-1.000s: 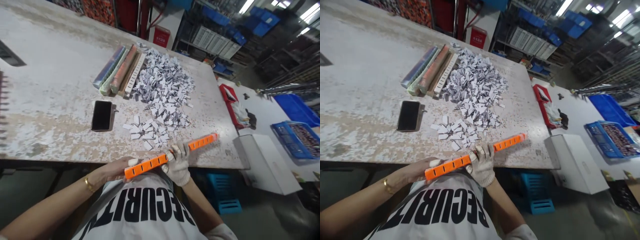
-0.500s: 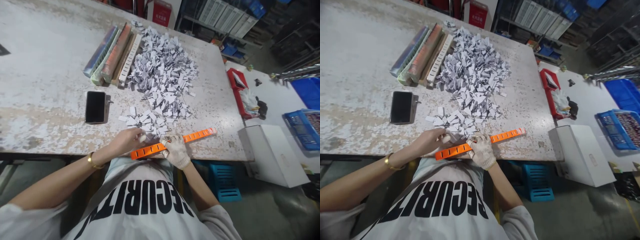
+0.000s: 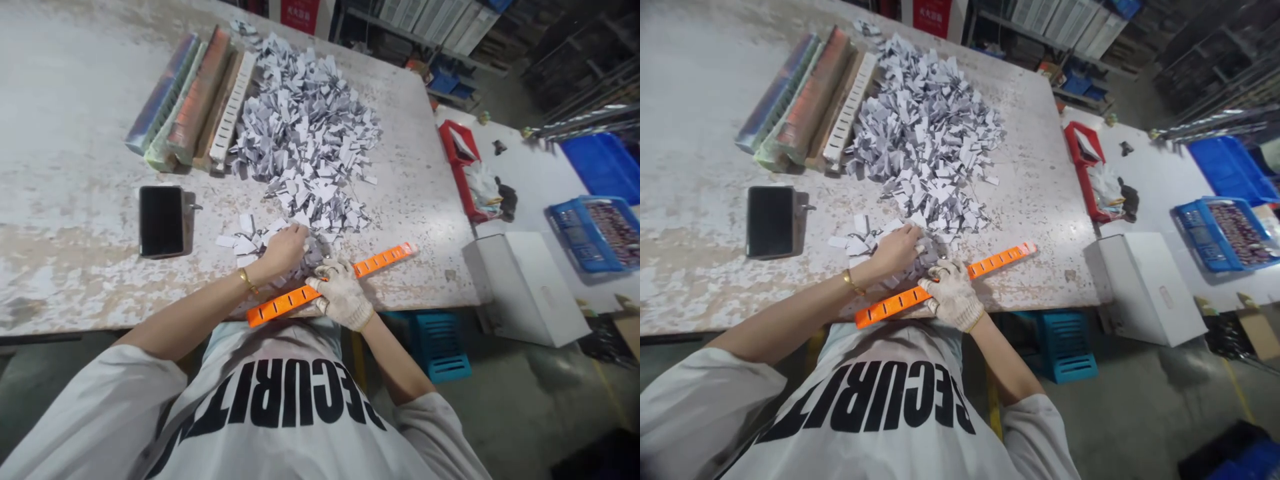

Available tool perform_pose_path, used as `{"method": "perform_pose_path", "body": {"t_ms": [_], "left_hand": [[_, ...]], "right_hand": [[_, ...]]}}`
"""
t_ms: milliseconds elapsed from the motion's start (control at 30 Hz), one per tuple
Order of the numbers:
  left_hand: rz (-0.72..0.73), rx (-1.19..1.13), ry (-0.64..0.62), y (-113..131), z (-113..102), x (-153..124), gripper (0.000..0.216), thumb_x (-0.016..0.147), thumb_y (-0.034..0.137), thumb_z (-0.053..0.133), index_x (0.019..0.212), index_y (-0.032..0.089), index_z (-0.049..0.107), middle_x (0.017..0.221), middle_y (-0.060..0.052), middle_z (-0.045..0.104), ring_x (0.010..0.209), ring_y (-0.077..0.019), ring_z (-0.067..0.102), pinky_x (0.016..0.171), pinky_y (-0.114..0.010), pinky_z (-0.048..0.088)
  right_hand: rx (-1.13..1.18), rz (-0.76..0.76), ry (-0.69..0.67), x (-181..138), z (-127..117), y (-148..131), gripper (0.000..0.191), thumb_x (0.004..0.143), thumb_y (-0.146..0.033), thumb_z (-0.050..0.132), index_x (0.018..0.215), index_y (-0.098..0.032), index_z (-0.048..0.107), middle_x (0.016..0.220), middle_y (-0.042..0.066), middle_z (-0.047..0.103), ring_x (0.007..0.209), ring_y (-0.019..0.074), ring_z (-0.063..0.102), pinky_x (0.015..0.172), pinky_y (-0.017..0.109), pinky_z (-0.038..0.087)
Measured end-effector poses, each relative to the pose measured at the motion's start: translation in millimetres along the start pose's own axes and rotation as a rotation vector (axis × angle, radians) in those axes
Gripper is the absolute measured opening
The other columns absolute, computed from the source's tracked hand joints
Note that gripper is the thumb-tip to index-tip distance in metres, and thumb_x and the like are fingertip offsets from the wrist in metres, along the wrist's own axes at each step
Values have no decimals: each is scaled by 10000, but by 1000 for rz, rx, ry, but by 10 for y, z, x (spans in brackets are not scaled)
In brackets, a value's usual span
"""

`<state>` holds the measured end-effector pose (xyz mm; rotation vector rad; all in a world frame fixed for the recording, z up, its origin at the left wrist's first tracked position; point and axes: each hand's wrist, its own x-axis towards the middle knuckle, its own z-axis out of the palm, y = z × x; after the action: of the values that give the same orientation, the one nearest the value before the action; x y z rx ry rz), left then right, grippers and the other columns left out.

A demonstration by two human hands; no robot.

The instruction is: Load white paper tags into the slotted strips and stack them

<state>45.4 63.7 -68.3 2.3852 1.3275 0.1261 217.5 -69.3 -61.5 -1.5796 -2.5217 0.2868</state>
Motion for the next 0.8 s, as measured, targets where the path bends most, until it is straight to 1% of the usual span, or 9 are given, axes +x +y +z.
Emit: {"method": "perform_pose_path", "body": {"t_ms": [67, 133, 233, 300, 367, 467, 600, 700, 800], "left_hand": [[10, -27, 14, -24, 8, -7, 314, 916, 141, 514, 1223, 142, 582, 1159, -173, 641, 1001, -324, 667, 793, -394, 507], [16, -98, 53, -57, 8, -23, 306, 878, 112, 518, 1166, 156, 613, 1124, -150, 660, 966, -311, 671, 785, -383, 502], [-34, -375, 100, -114, -12, -79, 200, 834, 162, 580, 1013, 174, 668, 967, -93, 705, 894, -275, 678, 771, -353, 503], [-92, -621, 90, -139, -46, -152, 139, 822, 266, 643, 923, 175, 671, 842, -60, 707, 794, -239, 671, 719, -328, 503], [-140, -826, 73, -138, -93, -257, 184, 792, 347, 691, 849, 176, 654, 769, -41, 697, 706, -202, 647, 654, -300, 489], [-178, -1029, 32, -95, -158, -445, 256, 741, 409, 748, 782, 183, 635, 707, -28, 679, 635, -173, 615, 584, -275, 463], [-215, -1231, -51, -49, -183, -662, 337, 705, 467, 819, 805, 188, 658, 721, -29, 693, 623, -160, 616, 586, -273, 481], [-221, -1265, -83, -41, -175, -769, 339, 720, 479, 832, 816, 195, 674, 757, -28, 702, 656, -158, 625, 633, -280, 514], [-197, -1293, -100, -4, -160, -826, 362, 722, 503, 836, 816, 191, 678, 804, -40, 719, 729, -182, 655, 706, -302, 547]], "right_hand": [[-8, -18, -19, 19, -19, 30, 440, 837, -333, 695, 1274, -290, 703, 1340, 92, 634, 1385, 333, 414, 1217, 575, 215], [-15, -40, -28, 33, -32, 49, 426, 859, -328, 670, 1281, -281, 699, 1344, 95, 633, 1387, 329, 411, 1217, 578, 223], [-21, -79, -28, 47, -33, 62, 421, 875, -317, 653, 1292, -268, 691, 1337, 96, 638, 1385, 330, 408, 1223, 597, 213], [-21, -102, -33, 61, -22, 64, 422, 874, -312, 655, 1292, -269, 688, 1335, 94, 641, 1382, 331, 407, 1223, 612, 205], [-26, -116, -37, 83, -9, 60, 412, 873, -313, 657, 1282, -274, 691, 1329, 89, 643, 1380, 329, 407, 1225, 613, 204], [-45, -129, -42, 116, -10, 37, 401, 886, -330, 648, 1282, -277, 688, 1320, 87, 645, 1345, 321, 438, 1227, 605, 210], [-67, -107, -51, 88, -106, -15, 481, 869, -333, 673, 1342, -249, 649, 1374, 115, 615, 1320, 337, 463, 1220, 609, 227], [-28, -20, 19, -5, -222, -50, 524, 856, -358, 688, 1353, -204, 624, 1387, 135, 604, 1381, 344, 428, 1225, 565, 267], [62, 104, 191, -93, -285, -84, 533, 900, -483, 651, 1315, -150, 613, 1338, 159, 628, 1325, 313, 500, 1182, 482, 373]]}}
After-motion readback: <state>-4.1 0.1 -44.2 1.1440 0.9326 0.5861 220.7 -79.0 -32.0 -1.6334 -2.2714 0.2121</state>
